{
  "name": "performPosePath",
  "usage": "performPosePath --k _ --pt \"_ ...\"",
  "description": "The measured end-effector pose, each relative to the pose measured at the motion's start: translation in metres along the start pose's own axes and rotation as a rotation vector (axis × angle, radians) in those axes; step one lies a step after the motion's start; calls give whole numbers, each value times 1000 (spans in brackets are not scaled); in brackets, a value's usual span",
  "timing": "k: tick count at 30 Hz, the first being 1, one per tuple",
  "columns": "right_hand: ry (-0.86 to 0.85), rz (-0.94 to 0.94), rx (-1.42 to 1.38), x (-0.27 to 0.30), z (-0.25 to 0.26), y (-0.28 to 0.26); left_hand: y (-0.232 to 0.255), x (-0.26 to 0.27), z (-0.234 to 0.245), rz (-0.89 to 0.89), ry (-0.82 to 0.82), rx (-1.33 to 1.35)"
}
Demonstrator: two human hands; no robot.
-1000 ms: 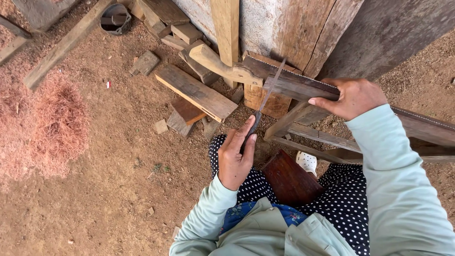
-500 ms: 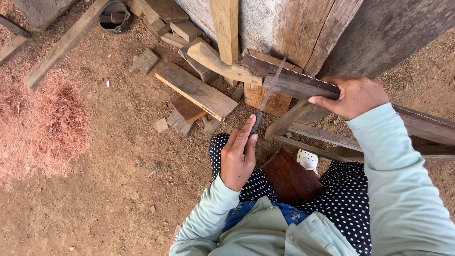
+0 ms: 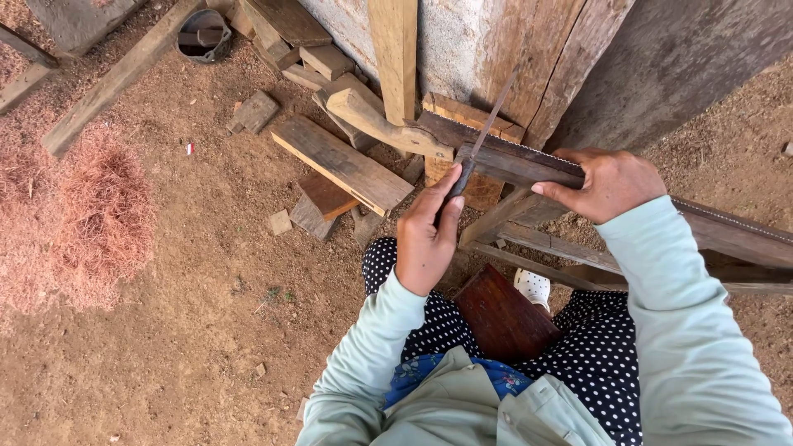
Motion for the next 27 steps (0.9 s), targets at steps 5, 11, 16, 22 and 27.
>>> performPosePath --k 5,11,16,22,27 --pt "18 20 -12 -3 -1 5 18 10 25 48 22 89" --pt "-53 -53 25 -10 -1 8 25 31 39 37 7 -89" --pt "-3 -4 20 -10 -3 12 27 37 38 -21 3 -163" --pt "-16 -4 -2 -9 -2 12 24 38 32 -25 -2 -228" --pt "-22 -7 7 -9 -1 9 21 40 30 -16 -18 -235"
Point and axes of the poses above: each hand's wrist, its own x-axis away from the middle knuckle, its own z-axis out of the back of the hand, y = z × x, the point moved 1 cm from there along -x, towards the middle knuckle, and after that the axes turned 8 degrees about -x, right-handed, at the moved point
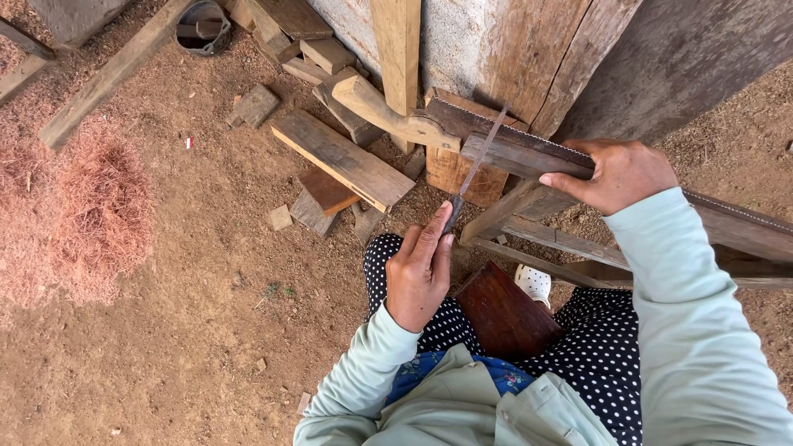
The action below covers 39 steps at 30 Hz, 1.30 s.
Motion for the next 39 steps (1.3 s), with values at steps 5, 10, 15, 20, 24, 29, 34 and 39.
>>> performPosePath --k 5,10,15,20,24,29,34,39 --pt "-2 -6 2 4 -2 -1 -3 -2 -10 -12 -22 -46" --pt "66 56 12 16 -3 -10 -17 -19 -41 -39 -19 -64" --pt "75 71 -9 20 -1 -16 -13 -45 -45 -13 -8 79" --pt "40 25 -17 16 0 -16 4 -38 -2 52 47 243" --pt "33 17 -50 14 2 -14 1 -21 23 119 57 207" --pt "17 35 -90 7 -2 -11 -6 -7 40 92 101 189" --pt "-236 -76 72 -9 -2 -34 -20 4 47 161 93 181" --pt "107 241 134 -29 -28 -56 -27 10 48 218 92 224"
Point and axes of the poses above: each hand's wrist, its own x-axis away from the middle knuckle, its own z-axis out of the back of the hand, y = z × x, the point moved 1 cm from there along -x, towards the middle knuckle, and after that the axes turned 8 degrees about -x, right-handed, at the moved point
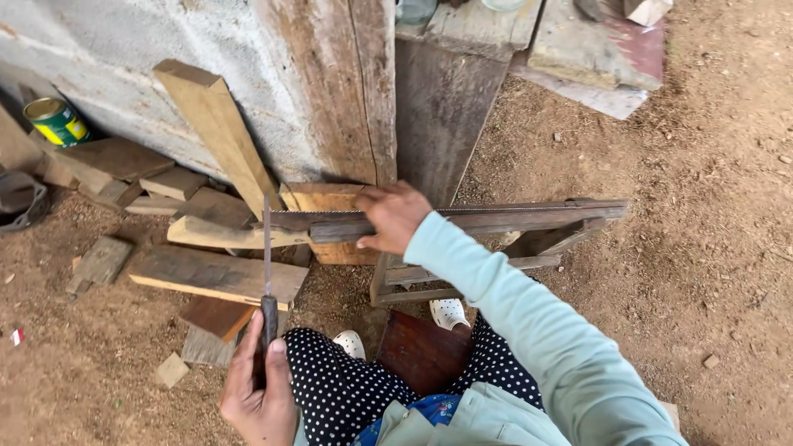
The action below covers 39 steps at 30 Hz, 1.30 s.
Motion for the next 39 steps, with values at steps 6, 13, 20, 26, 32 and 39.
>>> performPosePath --k 6,13,20,26,32,39 --pt "-304 -307 -211 -9 22 -11 -3 4 -6 -214 62 -84" --pt "-254 -189 -204 -3 8 -1 -8 13 -24 -169 30 -151" --pt "-234 -224 -146 -3 13 -1 9 11 -32 -206 -30 -234" --pt "-185 -183 -125 -4 9 -3 7 12 -31 -194 -33 -271" --pt "-241 -255 -125 -4 21 -5 10 6 -35 -251 -37 -269" --pt "-146 -166 -242 -3 5 0 3 7 -34 -185 -66 -376"
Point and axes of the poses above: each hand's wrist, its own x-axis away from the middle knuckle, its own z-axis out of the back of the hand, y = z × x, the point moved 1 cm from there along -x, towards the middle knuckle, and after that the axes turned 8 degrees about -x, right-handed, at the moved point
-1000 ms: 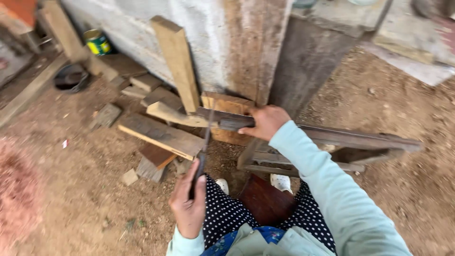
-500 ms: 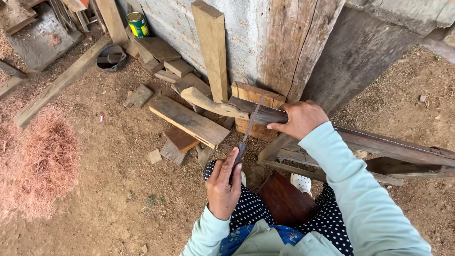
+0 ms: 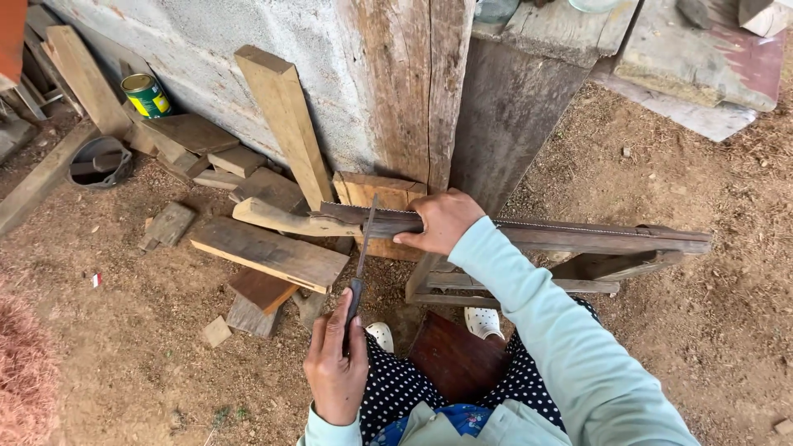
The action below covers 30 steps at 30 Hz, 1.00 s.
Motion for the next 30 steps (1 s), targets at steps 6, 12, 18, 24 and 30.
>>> performPosePath --k 6,12,18,24,30 --pt "-102 -74 74 2 9 -11 15 -2 13 -85 122 46" --pt "-104 -118 73 4 10 -10 2 5 5 -24 71 94" --pt "-95 -128 60 5 7 -5 16 0 16 -47 131 93" --pt "-97 -150 85 4 4 4 7 9 9 30 78 123" --pt "42 -75 58 8 7 1 19 3 15 -27 37 121"
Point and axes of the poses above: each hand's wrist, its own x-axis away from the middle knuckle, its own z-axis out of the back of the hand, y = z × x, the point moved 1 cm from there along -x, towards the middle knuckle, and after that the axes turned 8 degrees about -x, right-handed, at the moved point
